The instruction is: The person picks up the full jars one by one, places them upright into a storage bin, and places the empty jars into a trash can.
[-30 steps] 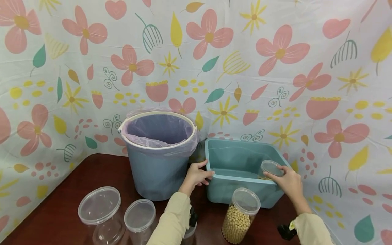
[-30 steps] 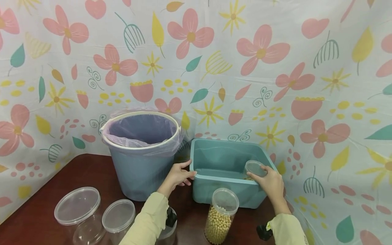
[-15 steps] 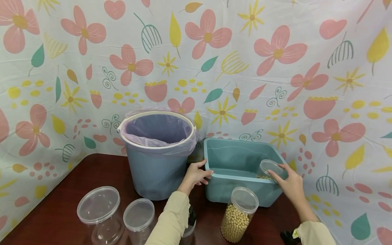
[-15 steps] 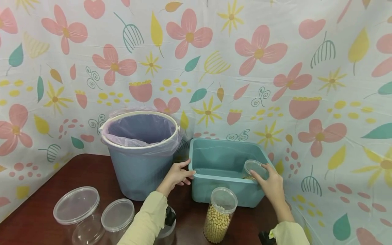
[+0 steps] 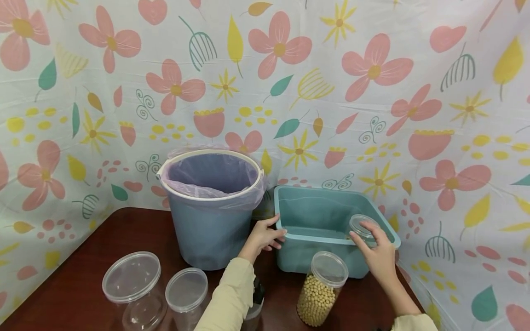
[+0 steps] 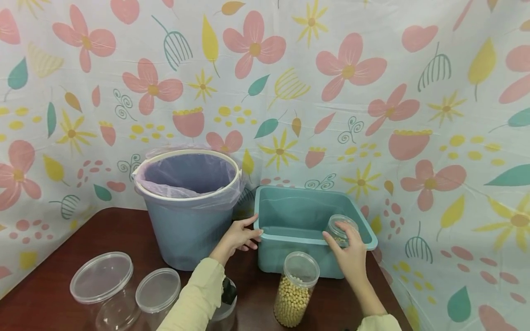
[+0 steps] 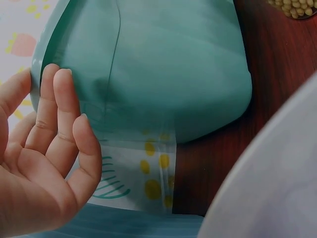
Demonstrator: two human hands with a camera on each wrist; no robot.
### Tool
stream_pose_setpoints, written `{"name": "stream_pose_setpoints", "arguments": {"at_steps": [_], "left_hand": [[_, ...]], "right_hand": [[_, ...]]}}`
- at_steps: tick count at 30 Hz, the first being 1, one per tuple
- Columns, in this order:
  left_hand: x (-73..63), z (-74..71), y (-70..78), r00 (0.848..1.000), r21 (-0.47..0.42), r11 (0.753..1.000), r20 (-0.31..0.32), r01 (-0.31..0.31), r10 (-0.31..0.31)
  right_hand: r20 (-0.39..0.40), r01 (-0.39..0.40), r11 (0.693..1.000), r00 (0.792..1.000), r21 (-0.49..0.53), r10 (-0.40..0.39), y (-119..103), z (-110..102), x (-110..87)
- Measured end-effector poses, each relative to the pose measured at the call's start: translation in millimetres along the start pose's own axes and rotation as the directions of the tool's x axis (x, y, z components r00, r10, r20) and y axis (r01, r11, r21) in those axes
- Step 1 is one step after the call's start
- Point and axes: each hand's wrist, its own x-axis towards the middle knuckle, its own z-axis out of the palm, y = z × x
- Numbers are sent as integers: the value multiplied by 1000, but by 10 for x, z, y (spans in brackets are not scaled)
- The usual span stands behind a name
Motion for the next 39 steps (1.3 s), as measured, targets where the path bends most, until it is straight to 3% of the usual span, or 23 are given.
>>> {"name": "stream_pose_setpoints", "arguments": {"at_steps": [2,6,13,22,29,39], "left_hand": [[5,-2,0,1000,-11,1000,1,-1,1],[6,-6,0,1000,-32,999,10,-2,2],[13,-17,-14,1000,-45,999,12,4,-3],[15,-18,-30,1000,-71,997,16,2,-1],[43,-19,-81,1000,-111,994,27,2,1],[-36,-43,-40,999,-198,980,50,24,-14]], "right_hand": [[25,38,999,999,28,-39,-50,24,-26],[93,45,999,995,-19,-43,-410,35,-72],[155,116,993,982,-28,-111,-776,107,-179],[291,136,990,949,-32,-121,-669,148,-386],[355,79,997,932,-18,-67,-681,149,-471],[472,51,999,881,-2,-44,-691,85,-531]]}}
